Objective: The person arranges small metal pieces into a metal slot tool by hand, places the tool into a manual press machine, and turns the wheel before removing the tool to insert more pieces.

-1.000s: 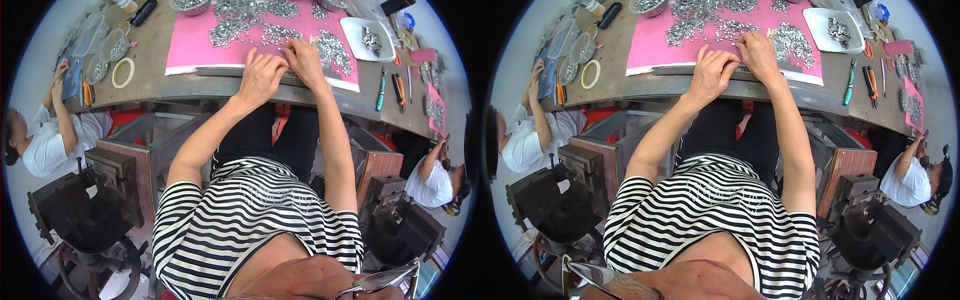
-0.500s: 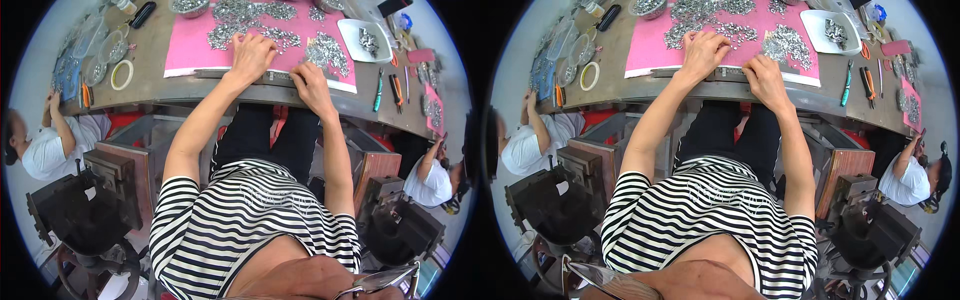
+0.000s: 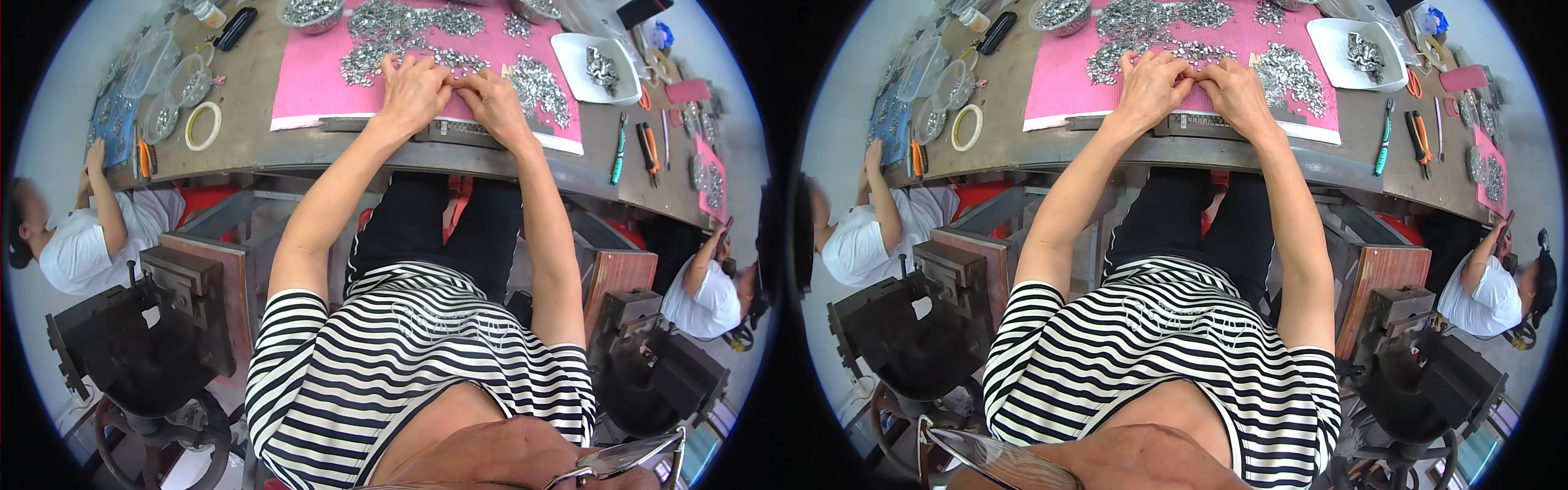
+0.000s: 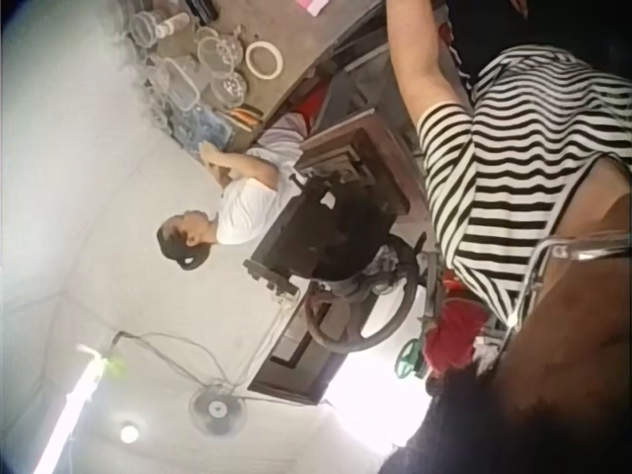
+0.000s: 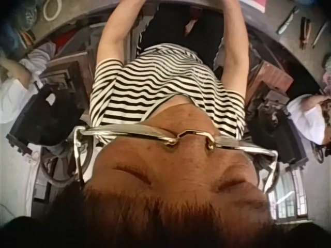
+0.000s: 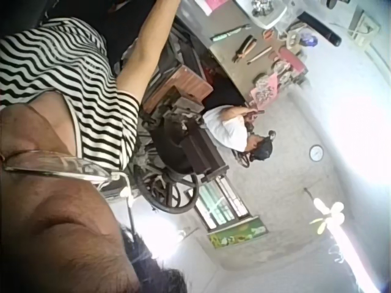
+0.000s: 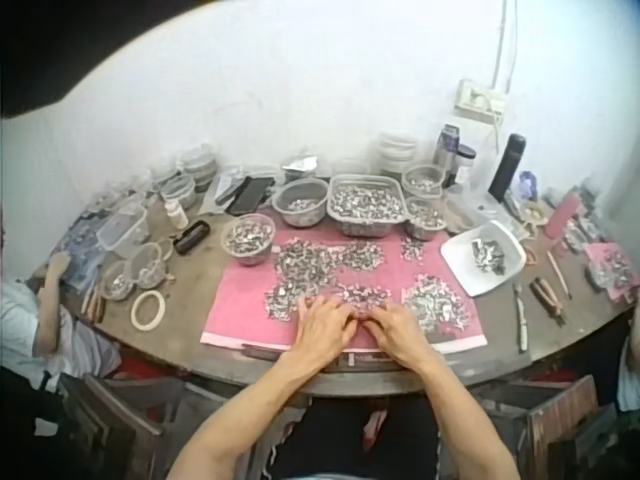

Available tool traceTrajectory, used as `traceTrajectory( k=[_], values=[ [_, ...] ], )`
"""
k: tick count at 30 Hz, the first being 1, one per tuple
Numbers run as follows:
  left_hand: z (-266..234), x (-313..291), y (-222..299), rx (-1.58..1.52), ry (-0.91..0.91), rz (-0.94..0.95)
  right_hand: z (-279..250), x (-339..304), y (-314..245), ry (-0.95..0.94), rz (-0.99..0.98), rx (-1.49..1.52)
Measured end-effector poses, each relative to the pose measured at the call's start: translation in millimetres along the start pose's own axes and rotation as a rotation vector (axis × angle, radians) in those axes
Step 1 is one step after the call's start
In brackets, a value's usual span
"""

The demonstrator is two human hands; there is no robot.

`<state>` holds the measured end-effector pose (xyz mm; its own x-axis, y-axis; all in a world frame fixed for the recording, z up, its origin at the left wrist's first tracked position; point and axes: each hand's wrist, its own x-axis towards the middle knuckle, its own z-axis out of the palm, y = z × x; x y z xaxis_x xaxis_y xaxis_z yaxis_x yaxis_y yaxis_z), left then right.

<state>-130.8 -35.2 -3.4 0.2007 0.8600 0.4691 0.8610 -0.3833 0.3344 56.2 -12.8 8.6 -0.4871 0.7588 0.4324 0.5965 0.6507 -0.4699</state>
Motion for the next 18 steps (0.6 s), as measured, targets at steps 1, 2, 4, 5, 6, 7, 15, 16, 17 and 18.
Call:
traceTrajectory(
  k=[1,2,4,5,6,7,15,16,17,18],
  values=[
    [-1.4,-0.4,-0.8,-0.018,0.003,0.003,-0.8,0.4,0.1,-0.035,-0.011,-0.021],
    [-2.5,-0.5,-0.4,-0.038,0.006,0.008,-1.0,-0.6,0.5,-0.034,-0.008,-0.021],
    [-2.7,0.5,1.5,-0.047,-0.001,0.005,-2.0,-3.4,1.9,0.029,-0.117,-0.145],
    [-3.3,0.1,0.9,-0.05,-0.004,-0.004,-4.1,-5.0,-0.1,0.027,-0.118,-0.144],
    [-2.7,-0.3,0.0,-0.049,-0.004,-0.006,-8.8,-8.5,-3.3,0.05,-0.068,-0.118],
    [-1.4,-0.5,-1.2,-0.049,0.01,0.007,-12.9,-12.6,-4.7,0.073,-0.018,-0.093],
    [1.0,-0.9,7.4,0.026,0.037,-0.001,-26.7,-40.4,9.6,0.024,0.207,-0.028],
    [1.9,-0.6,8.4,0.037,0.034,-0.005,-28.1,-40.5,10.2,0.025,0.208,-0.027],
    [2.1,-0.6,8.6,0.05,0.031,-0.01,-31.3,-37.8,7.5,0.023,0.168,-0.041],
    [1.4,-1.0,8.1,0.052,0.03,-0.01,-33.4,-35.9,5.6,0.02,0.128,-0.055]
  ],
)
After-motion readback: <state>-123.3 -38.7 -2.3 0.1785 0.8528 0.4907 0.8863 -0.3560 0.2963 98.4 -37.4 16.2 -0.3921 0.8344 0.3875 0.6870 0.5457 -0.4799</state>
